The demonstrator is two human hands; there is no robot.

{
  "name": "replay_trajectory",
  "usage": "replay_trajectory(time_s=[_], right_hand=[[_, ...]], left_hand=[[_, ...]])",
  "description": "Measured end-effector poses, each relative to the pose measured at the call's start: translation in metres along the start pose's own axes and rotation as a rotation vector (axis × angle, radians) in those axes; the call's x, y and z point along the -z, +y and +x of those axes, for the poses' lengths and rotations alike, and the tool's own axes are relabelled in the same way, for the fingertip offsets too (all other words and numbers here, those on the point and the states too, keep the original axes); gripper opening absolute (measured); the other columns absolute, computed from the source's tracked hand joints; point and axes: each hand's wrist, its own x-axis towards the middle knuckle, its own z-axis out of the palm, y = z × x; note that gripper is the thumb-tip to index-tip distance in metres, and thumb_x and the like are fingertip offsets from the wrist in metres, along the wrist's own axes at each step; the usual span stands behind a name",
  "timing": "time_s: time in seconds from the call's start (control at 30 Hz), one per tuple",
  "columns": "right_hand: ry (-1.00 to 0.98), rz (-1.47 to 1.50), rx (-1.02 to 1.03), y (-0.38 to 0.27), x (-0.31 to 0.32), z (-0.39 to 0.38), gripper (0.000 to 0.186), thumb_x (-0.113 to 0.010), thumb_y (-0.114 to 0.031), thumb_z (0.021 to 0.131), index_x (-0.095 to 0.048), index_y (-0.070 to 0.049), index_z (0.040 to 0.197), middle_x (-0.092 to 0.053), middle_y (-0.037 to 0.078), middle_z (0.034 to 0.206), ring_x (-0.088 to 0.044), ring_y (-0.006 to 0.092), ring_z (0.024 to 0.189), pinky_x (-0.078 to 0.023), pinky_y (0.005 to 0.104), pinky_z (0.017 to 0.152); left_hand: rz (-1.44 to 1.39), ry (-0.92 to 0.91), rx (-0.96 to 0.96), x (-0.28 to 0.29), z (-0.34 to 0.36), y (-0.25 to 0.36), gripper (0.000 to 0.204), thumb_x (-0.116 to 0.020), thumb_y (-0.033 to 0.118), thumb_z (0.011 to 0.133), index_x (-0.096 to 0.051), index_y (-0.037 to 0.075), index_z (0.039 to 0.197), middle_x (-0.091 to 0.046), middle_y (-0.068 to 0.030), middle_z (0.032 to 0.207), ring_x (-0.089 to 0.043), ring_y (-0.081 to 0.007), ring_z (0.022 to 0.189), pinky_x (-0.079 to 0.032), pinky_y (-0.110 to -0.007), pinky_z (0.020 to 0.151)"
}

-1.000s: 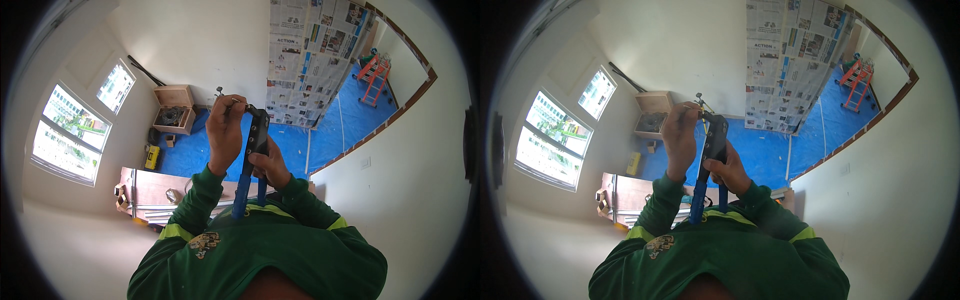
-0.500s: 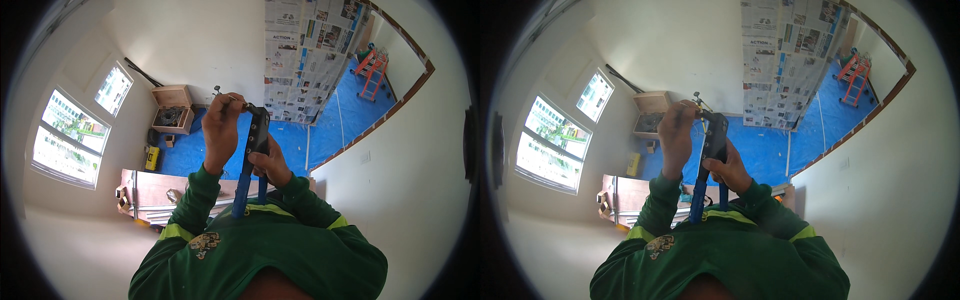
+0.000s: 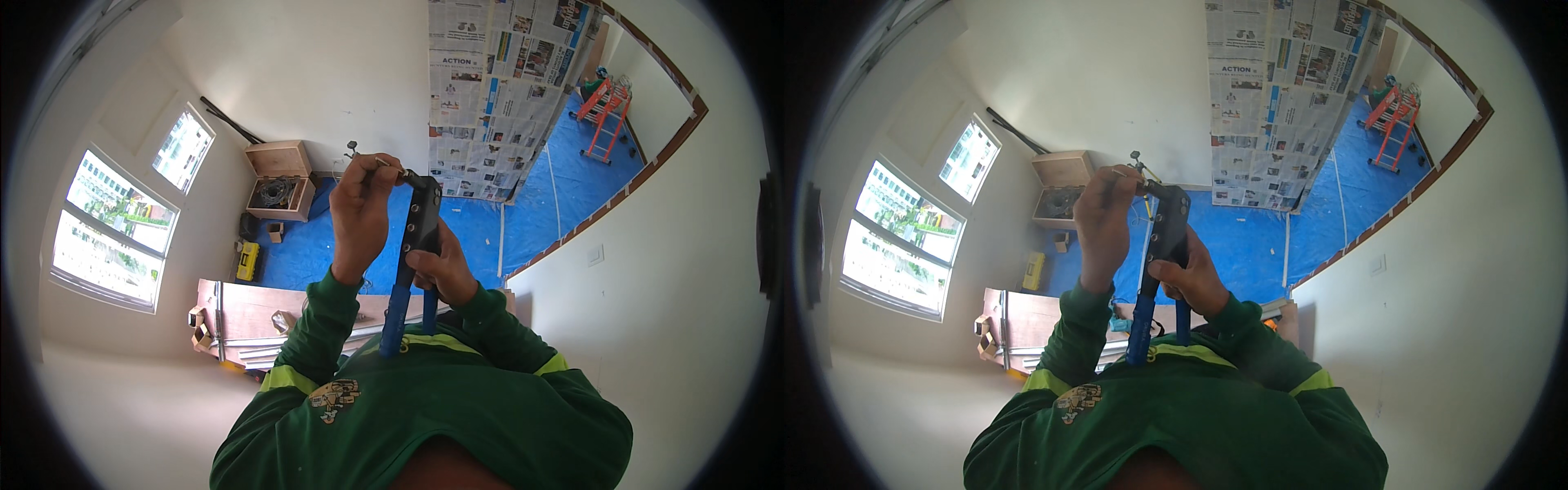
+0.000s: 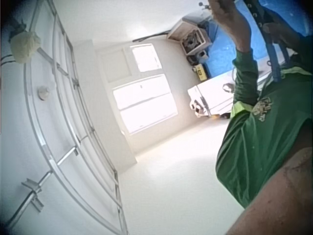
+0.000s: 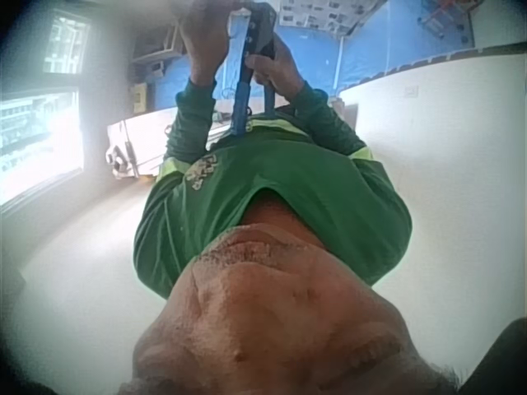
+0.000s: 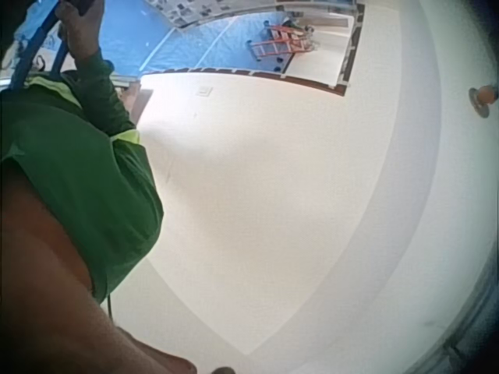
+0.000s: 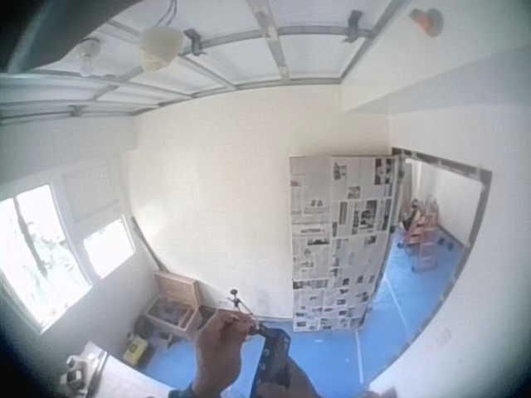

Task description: The person sits on the floor and opens a box of screws, then stands and uses a cordless drill to fasten metal ceiling grid components. They also use a manual crimping tool to secure parts of the ceiling framework.

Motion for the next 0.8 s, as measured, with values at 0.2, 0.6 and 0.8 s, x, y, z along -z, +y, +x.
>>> replay_trajectory(time_s=[0.2, 0.6, 0.8], right_hand=[[0.0, 0.024, -0.018, 0.002, 0.003, 0.001, 0.068, -0.084, -0.018, 0.091, -0.044, -0.004, 0.144, -0.057, 0.001, 0.082, -0.047, 0.0066, 0.051, -0.038, 0.0262, 0.045], [0.006, -0.297, 0.143, -0.014, 0.004, 0.004, 0.055, -0.067, -0.042, 0.11, -0.046, -0.006, 0.145, -0.051, -0.003, 0.081, -0.044, 0.0057, 0.055, -0.04, 0.0258, 0.05], [0.128, -0.32, 0.277, -0.012, 0.008, 0.005, 0.045, -0.065, -0.04, 0.111, -0.051, -0.007, 0.138, -0.052, -0.004, 0.084, -0.044, 0.006, 0.058, -0.041, 0.0274, 0.051]], left_hand=[[0.079, -0.034, -0.011, 0.001, 0.002, -0.002, 0.01, -0.064, 0.006, 0.11, -0.07, -0.002, 0.112, -0.072, -0.0046, 0.104, -0.069, -0.0132, 0.096, -0.058, -0.03, 0.088], [-0.079, -0.241, 0.211, 0.023, 0.035, 0.012, 0.029, -0.068, 0.022, 0.11, -0.072, -0.003, 0.124, -0.074, -0.0083, 0.113, -0.073, -0.0166, 0.101, -0.06, -0.033, 0.096], [0.031, -0.384, 0.342, 0.013, 0.029, 0.021, 0.054, -0.067, 0.037, 0.11, -0.063, -0.001, 0.149, -0.075, -0.0176, 0.124, -0.076, -0.0279, 0.11, -0.058, -0.041, 0.103]])
